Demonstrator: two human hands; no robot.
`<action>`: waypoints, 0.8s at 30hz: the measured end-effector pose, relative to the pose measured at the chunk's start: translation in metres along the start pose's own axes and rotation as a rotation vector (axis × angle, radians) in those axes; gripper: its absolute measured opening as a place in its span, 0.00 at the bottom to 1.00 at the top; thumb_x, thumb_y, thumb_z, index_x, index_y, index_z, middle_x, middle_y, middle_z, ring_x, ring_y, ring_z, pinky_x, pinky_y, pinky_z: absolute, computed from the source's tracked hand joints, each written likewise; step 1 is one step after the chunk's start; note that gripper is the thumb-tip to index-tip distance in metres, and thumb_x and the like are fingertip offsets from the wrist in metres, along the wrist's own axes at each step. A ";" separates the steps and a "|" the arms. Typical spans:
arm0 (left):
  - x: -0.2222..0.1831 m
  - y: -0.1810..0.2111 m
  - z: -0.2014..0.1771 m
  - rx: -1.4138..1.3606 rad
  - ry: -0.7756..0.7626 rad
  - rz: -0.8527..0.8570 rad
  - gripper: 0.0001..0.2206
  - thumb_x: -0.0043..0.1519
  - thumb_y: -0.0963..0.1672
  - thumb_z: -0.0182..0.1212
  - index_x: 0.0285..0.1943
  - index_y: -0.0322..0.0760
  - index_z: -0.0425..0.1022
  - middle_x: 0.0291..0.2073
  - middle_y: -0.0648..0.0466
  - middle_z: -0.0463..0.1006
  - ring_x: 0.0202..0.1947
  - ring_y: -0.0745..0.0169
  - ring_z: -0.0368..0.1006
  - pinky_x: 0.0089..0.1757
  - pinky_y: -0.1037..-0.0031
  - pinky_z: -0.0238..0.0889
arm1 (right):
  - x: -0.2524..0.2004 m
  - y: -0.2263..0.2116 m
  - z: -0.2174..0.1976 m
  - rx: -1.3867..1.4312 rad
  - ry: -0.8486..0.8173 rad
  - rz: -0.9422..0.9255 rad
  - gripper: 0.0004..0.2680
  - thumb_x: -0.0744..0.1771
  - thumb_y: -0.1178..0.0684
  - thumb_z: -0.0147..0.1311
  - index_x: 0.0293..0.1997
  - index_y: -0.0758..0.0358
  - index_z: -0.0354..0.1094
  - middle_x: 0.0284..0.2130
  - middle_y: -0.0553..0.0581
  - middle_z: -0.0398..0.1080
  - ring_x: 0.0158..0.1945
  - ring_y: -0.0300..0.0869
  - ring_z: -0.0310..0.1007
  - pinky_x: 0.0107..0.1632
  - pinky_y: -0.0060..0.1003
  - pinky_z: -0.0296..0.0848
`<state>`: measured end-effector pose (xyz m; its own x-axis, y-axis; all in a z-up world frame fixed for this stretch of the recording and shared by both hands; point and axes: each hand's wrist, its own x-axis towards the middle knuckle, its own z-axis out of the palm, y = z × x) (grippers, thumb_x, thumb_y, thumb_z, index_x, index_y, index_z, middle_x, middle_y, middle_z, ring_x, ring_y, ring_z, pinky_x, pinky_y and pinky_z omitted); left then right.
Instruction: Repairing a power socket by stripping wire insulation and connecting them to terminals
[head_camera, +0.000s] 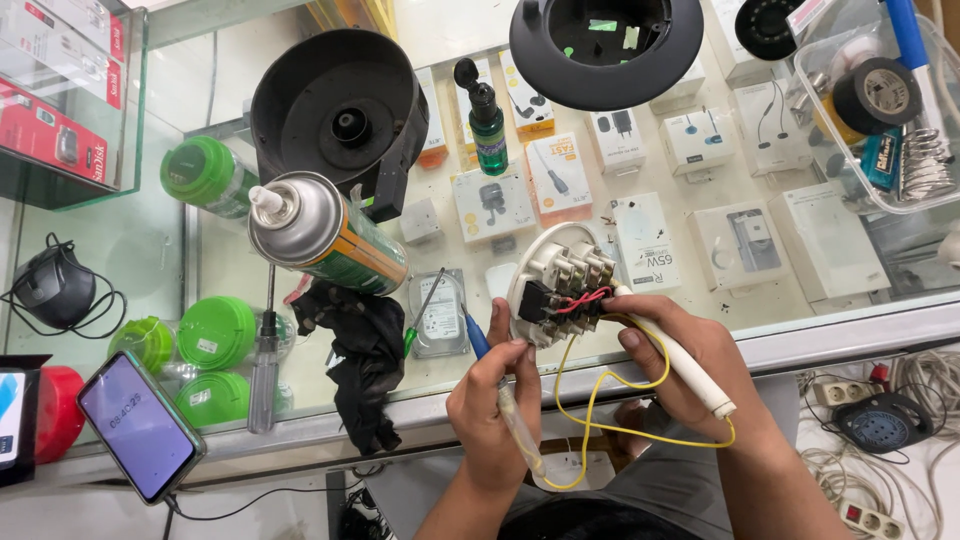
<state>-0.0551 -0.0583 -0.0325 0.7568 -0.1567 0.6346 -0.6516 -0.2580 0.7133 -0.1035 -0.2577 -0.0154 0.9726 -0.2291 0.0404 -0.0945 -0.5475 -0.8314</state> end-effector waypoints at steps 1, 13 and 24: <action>0.001 0.001 0.000 0.001 0.000 0.000 0.09 0.64 0.34 0.61 0.51 0.29 0.69 0.57 0.29 0.76 0.59 0.41 0.77 0.43 0.80 0.75 | 0.000 -0.002 0.000 0.001 0.000 0.000 0.11 0.68 0.45 0.47 0.54 0.47 0.72 0.36 0.46 0.82 0.30 0.40 0.80 0.38 0.32 0.72; 0.017 0.012 0.002 0.123 -0.034 -0.111 0.10 0.63 0.36 0.63 0.50 0.35 0.69 0.61 0.37 0.76 0.43 0.55 0.84 0.39 0.78 0.74 | -0.001 -0.001 -0.004 0.027 0.041 0.025 0.11 0.68 0.45 0.49 0.52 0.50 0.74 0.37 0.47 0.82 0.36 0.38 0.82 0.42 0.31 0.72; 0.017 0.001 0.010 0.439 -0.126 -0.174 0.14 0.58 0.45 0.71 0.52 0.44 0.77 0.42 0.58 0.81 0.45 0.54 0.70 0.49 0.59 0.59 | 0.000 -0.004 -0.007 0.105 0.086 -0.033 0.10 0.69 0.49 0.48 0.52 0.55 0.74 0.52 0.50 0.80 0.47 0.38 0.82 0.48 0.31 0.74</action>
<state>-0.0426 -0.0710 -0.0237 0.8704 -0.1831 0.4570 -0.4524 -0.6638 0.5956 -0.1044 -0.2615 -0.0086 0.9524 -0.2834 0.1121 -0.0360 -0.4698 -0.8820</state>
